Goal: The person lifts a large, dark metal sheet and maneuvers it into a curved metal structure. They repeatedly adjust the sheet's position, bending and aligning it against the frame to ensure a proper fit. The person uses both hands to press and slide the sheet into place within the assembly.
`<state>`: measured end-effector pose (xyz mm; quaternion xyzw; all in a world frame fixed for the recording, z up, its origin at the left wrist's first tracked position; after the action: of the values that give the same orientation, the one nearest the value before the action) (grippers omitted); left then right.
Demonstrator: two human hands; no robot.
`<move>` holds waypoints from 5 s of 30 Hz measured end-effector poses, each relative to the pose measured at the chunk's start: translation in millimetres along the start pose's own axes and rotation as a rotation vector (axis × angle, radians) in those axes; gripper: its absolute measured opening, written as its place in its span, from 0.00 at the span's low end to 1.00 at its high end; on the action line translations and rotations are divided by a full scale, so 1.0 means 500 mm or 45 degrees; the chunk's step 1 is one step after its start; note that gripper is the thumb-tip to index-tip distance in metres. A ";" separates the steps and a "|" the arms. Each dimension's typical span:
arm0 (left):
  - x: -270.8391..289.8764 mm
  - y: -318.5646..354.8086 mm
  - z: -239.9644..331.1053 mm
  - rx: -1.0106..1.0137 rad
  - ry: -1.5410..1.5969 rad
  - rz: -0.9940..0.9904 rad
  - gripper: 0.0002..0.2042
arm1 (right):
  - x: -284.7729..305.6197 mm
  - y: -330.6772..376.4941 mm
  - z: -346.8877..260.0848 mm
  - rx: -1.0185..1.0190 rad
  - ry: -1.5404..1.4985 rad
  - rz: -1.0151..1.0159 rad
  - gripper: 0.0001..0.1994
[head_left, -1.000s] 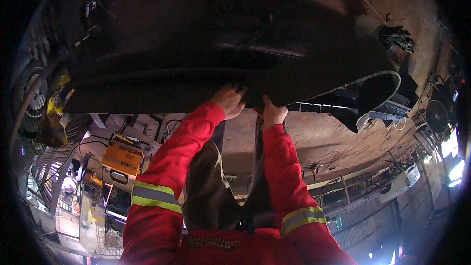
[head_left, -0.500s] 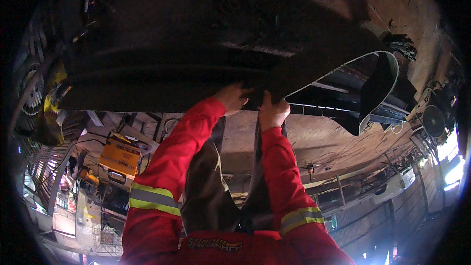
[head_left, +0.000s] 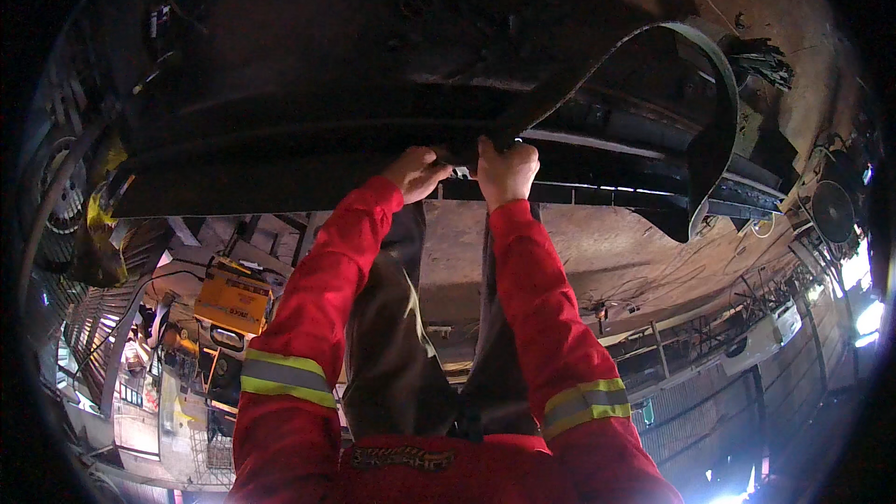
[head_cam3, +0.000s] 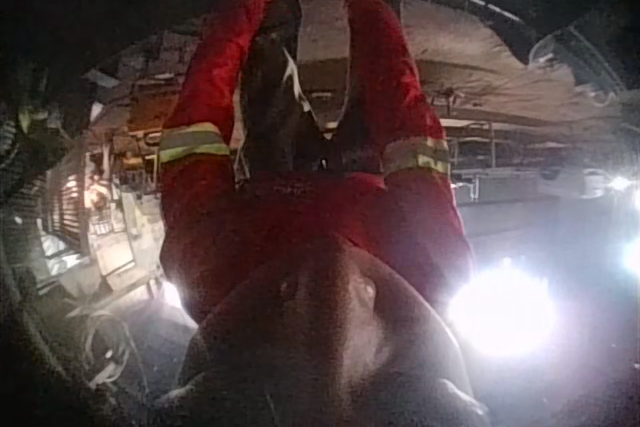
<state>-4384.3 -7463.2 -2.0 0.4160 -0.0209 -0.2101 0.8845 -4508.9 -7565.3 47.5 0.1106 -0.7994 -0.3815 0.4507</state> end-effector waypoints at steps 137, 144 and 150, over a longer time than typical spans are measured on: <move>-0.347 -0.185 0.313 0.098 -1.217 -0.115 0.38 | 0.966 -0.289 0.353 0.126 -0.649 0.749 0.17; -0.384 -0.200 0.320 0.074 -1.112 0.044 0.39 | 0.963 -0.282 0.403 0.325 -0.196 0.815 0.18; -0.387 -0.195 0.317 0.010 -1.183 0.131 0.35 | 0.970 -0.378 0.367 0.356 -0.135 0.426 0.21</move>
<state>-4628.7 -7558.1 55.5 0.2796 -0.4363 -0.3300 0.7890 -4964.4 -7853.6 166.5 0.0177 -0.8742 -0.1923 0.4454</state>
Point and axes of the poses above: each hand's wrist, its own y-axis away from the middle knuckle, its own x-axis out of the back of the hand, z = x × y, the point moved 5 cm from there along -y, towards the middle knuckle, and after that the axes turned 3 degrees about -x, right-handed, at the moved point
